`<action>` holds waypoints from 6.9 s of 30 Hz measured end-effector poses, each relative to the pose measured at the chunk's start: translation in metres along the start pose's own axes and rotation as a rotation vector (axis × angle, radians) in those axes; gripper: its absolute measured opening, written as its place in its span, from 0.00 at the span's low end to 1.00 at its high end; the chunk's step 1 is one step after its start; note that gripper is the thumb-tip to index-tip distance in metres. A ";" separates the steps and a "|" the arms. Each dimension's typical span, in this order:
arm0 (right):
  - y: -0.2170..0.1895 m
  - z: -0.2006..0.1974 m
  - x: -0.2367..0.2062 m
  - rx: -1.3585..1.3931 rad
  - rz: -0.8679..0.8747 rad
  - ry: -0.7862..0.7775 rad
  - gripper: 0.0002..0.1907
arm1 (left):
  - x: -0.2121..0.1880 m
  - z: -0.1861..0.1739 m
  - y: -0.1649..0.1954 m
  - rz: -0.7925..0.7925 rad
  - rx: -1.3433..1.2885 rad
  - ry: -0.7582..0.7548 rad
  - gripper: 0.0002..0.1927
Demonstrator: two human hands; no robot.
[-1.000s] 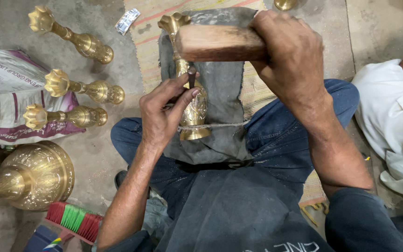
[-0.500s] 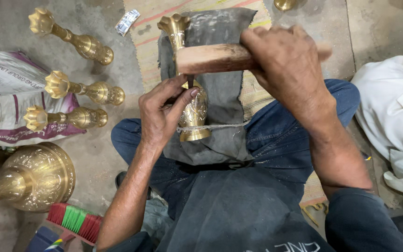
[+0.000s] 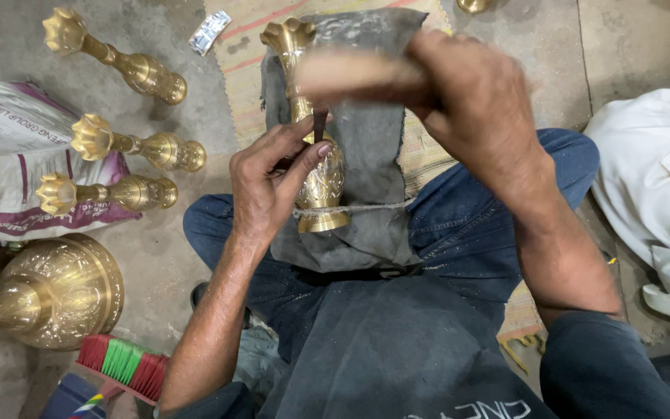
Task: The person sits on the floor and uses a chisel and wooden mallet to engrave a decorative pattern into a brass lamp base. They repeatedly strike the chisel to create fine lines and shapes on the metal surface.
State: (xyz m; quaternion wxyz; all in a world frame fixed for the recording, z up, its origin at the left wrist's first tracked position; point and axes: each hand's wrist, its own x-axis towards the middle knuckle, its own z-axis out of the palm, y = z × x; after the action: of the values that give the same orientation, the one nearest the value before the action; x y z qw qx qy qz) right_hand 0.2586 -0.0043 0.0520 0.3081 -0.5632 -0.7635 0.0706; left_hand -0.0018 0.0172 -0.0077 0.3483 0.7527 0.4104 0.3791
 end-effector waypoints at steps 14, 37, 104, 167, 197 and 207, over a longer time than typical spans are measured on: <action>0.022 0.008 -0.011 -0.207 -0.118 0.001 0.17 | 0.001 -0.003 0.001 0.018 0.004 -0.021 0.17; 0.006 0.003 0.016 -0.447 -0.313 0.067 0.18 | -0.005 0.004 0.001 -0.006 0.039 0.104 0.17; 0.011 0.003 0.018 0.124 -0.081 0.096 0.18 | 0.002 -0.002 0.015 -0.077 -0.061 0.030 0.17; 0.006 0.006 0.020 0.123 -0.047 -0.071 0.15 | 0.005 0.000 0.011 -0.112 -0.004 0.059 0.17; 0.005 -0.001 0.021 0.038 0.015 -0.129 0.15 | 0.004 0.002 0.012 -0.055 -0.035 0.057 0.14; 0.017 0.015 0.013 -0.246 -0.166 -0.111 0.20 | -0.002 0.008 -0.003 -0.070 -0.250 0.045 0.14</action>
State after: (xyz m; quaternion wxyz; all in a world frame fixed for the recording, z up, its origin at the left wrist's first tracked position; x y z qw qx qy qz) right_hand 0.2615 0.0171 0.0373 0.1989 -0.5269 -0.8262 -0.0180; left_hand 0.0032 0.0151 -0.0149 0.4432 0.6799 0.3936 0.4318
